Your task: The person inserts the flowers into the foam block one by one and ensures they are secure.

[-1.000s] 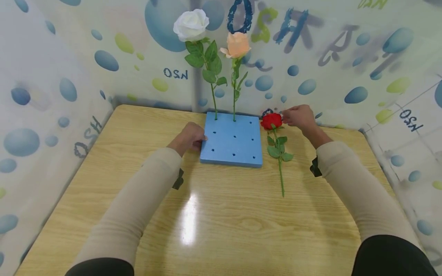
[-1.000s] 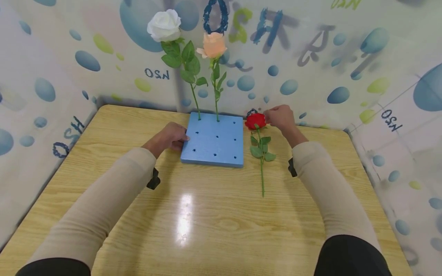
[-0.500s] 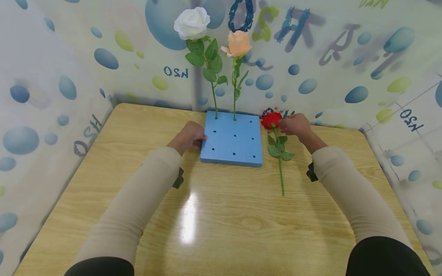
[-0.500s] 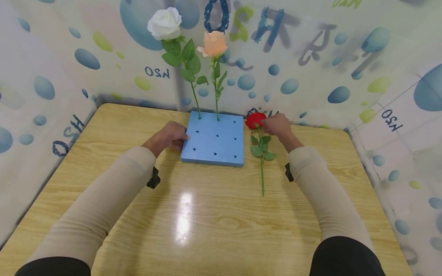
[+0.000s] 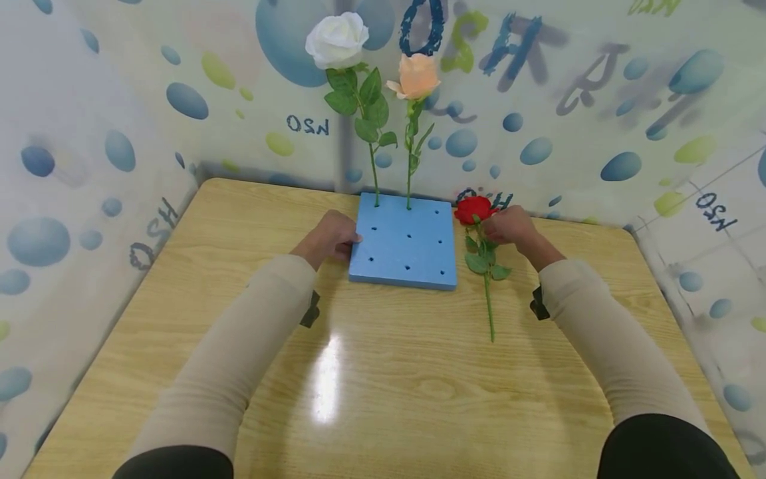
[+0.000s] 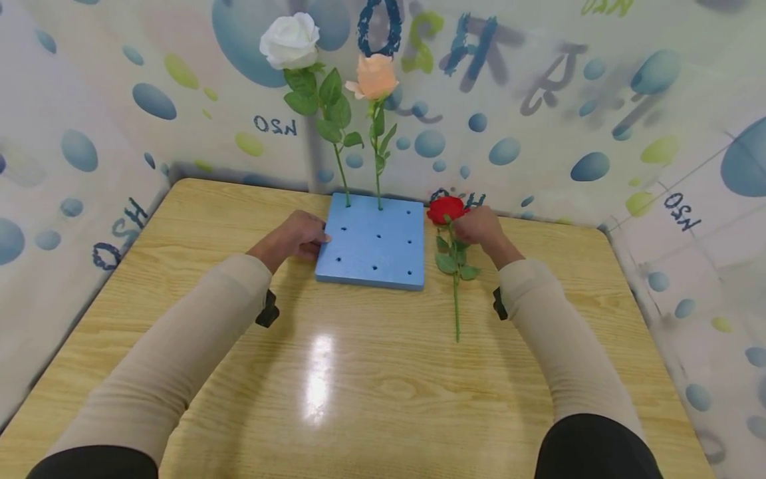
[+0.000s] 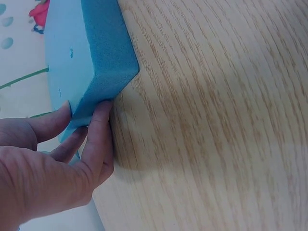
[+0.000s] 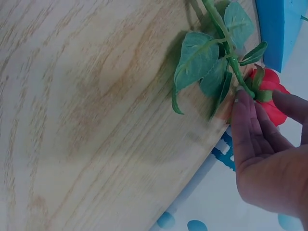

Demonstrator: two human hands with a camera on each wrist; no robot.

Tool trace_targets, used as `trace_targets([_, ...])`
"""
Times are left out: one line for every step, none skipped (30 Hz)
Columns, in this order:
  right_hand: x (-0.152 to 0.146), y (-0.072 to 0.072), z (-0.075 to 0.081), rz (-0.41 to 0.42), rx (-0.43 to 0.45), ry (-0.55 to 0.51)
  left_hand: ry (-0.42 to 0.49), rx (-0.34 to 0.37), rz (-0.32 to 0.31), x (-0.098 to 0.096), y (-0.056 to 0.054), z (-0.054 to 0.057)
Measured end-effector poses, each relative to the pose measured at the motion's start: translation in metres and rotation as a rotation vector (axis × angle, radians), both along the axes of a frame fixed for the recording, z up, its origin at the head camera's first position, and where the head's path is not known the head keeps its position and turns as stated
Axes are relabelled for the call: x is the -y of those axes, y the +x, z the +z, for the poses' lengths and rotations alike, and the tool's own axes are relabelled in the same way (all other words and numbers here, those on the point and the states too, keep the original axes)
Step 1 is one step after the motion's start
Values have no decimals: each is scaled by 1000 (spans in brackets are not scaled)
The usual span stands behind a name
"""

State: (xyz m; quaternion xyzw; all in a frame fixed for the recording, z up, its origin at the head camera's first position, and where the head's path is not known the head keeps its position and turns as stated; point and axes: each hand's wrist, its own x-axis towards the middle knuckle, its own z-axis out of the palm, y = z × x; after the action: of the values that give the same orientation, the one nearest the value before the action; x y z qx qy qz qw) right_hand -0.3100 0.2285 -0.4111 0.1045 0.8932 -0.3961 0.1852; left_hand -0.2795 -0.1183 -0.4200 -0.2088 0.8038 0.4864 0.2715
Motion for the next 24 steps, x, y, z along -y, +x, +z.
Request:
trace_targets([0,0,-1,4,4,11,-1,-2,0,0,0,0])
trace_targets([0,0,-1,11,12,18,-3,-3,1,0,0,0])
trace_targets([1,0,-2,18,21,22,-4,-3,0,-1,0,0])
trace_targets([1,1,-2,28,30,26,-5,-3,1,-1,0,0])
trace_targets([1,1,-2,33,38,27,-5,-2,1,-1,0,0])
trace_targets([1,1,-3,37,45,34,-6,-2,0,-1,0,1])
trace_targets([1,2,-4,34,50,35,-7,-1,-2,0,0,1])
trace_targets([2,2,-4,37,53,30,-6,0,-4,0,0,1])
trace_targets([2,3,-5,39,57,31,-5,2,-4,0,0,1])
trace_targets([2,3,-5,41,60,32,-4,3,-1,0,0,1])
trace_targets([2,3,-6,38,65,33,-7,4,0,0,0,1])
trace_targets([2,3,-7,38,69,36,-7,5,-1,0,0,1])
trace_targets([2,3,-8,37,73,37,-7,7,2,0,0,1])
trace_targets([2,3,-9,42,78,42,-7,9,6,0,-1,0])
trace_targets([2,3,-11,39,83,46,-8,10,8,0,-1,0])
trace_targets([2,3,-12,36,84,49,-8,12,8,0,-2,0])
trace_targets([1,2,-13,32,84,51,-10,13,5,0,-2,-1])
trace_targets([1,2,-15,34,81,54,-9,14,5,0,-2,-1])
trace_targets([1,2,-16,34,79,56,-10,15,7,0,-3,-2])
trace_targets([1,2,-17,34,77,55,-11,15,5,0,-3,-3])
trace_targets([1,2,-17,33,73,56,-13,15,4,0,-4,-3])
trace_targets([0,3,-18,34,69,56,-14,15,4,0,-4,-4])
trace_targets([0,3,-18,34,65,53,-15,15,3,0,-5,-5])
trace_targets([0,3,-18,35,60,52,-18,15,3,0,-5,-5])
